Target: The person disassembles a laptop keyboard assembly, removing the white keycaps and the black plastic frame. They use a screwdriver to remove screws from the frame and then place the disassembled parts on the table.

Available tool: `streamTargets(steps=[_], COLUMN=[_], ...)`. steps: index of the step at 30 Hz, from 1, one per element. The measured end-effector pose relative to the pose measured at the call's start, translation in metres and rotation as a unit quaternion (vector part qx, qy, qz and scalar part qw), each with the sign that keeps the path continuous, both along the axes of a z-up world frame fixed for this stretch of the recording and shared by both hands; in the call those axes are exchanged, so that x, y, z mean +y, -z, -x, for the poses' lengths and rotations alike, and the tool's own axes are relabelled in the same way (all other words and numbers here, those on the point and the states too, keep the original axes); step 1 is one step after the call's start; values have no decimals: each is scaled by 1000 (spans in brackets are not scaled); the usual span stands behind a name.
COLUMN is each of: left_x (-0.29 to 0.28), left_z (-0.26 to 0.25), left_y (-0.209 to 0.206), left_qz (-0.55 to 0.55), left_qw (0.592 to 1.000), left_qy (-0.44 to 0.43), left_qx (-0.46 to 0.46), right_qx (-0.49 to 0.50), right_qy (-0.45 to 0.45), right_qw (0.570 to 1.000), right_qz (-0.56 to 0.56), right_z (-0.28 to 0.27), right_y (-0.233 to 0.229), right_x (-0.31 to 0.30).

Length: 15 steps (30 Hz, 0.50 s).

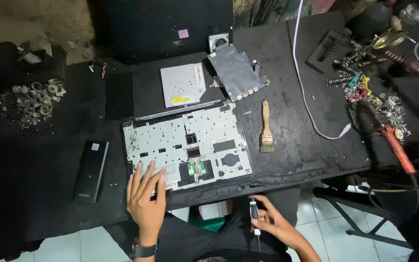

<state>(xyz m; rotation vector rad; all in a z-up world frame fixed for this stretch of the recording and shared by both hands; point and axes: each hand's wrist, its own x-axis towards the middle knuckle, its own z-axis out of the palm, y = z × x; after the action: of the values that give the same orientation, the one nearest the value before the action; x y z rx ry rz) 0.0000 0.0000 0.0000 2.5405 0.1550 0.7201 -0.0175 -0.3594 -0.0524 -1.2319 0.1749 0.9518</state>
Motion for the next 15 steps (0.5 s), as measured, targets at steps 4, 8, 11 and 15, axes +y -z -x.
streamTargets(steps=[4, 8, 11, 15], left_x=[1, 1, 2, 1], left_z=[0, 0, 0, 0], left_y=[-2, -3, -5, -10], left_qz=[-5, -4, -1, 40], left_qw=[1000, 1000, 999, 997], left_qy=[-1, -5, -23, -47], left_qx=[2, 13, 27, 36], right_qx=[21, 23, 30, 13], right_qy=[-5, -25, -17, -47], right_qw=[999, 998, 999, 998], right_qz=[28, 45, 37, 47], right_z=[-5, -8, -10, -15], right_y=[-3, -6, -9, -27], right_x=[4, 5, 6, 9])
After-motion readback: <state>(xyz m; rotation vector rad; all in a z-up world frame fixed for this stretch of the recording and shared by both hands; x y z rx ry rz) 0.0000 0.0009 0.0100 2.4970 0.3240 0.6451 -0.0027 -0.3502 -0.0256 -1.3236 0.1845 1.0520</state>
